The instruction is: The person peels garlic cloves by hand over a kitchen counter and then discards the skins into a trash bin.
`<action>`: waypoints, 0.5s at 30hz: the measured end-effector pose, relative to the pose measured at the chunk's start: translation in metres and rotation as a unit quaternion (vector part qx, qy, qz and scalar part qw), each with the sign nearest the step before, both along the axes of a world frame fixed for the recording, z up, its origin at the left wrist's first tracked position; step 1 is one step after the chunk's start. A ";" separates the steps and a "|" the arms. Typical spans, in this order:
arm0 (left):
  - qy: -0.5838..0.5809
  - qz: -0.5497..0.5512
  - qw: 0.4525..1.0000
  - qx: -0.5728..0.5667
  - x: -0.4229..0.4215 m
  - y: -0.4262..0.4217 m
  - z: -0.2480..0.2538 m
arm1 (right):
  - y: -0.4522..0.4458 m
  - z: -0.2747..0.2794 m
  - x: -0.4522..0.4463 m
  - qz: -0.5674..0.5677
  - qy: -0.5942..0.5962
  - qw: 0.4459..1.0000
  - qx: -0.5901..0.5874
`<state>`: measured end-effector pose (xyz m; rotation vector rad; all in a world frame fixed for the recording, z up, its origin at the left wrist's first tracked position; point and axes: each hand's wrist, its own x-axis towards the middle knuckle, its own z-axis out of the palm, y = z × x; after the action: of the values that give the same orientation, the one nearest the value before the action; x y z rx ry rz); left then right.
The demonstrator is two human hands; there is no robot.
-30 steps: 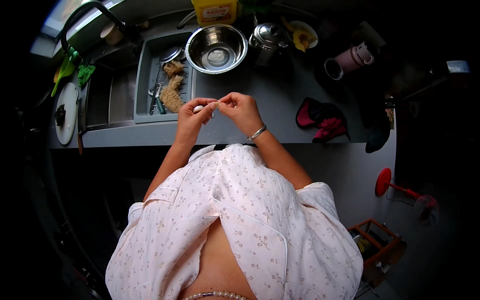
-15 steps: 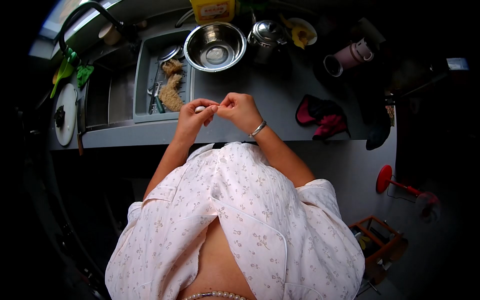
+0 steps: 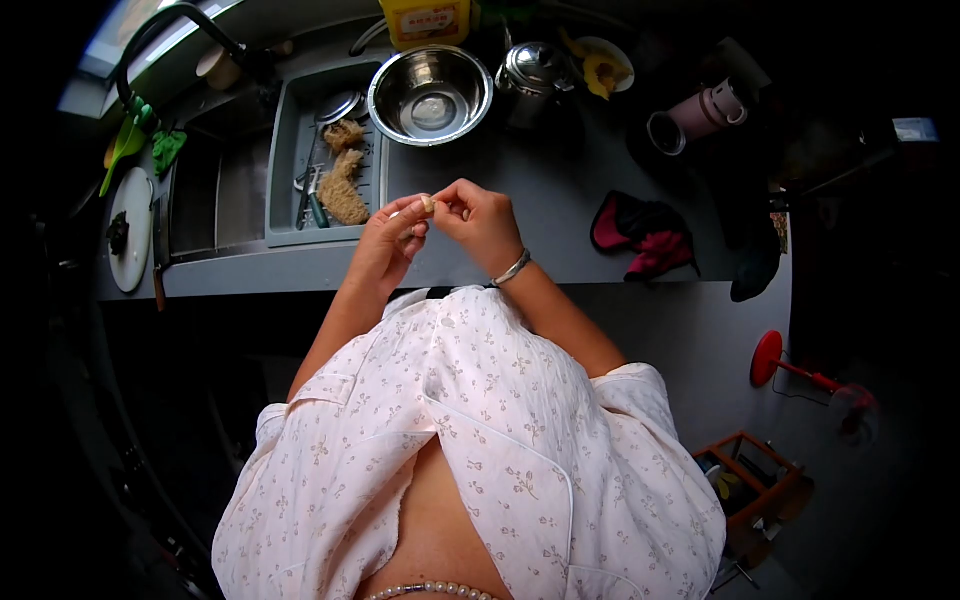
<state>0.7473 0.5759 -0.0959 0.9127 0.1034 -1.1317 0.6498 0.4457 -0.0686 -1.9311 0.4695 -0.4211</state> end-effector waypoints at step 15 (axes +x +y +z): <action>0.073 0.017 0.997 -0.037 0.003 0.001 0.001 | -0.016 -0.017 0.003 -0.020 -0.013 0.927 0.374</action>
<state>0.7503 0.5772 -0.0952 0.7602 0.1947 -1.1631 0.6533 0.4293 -0.0852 -1.1748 0.5539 -0.2376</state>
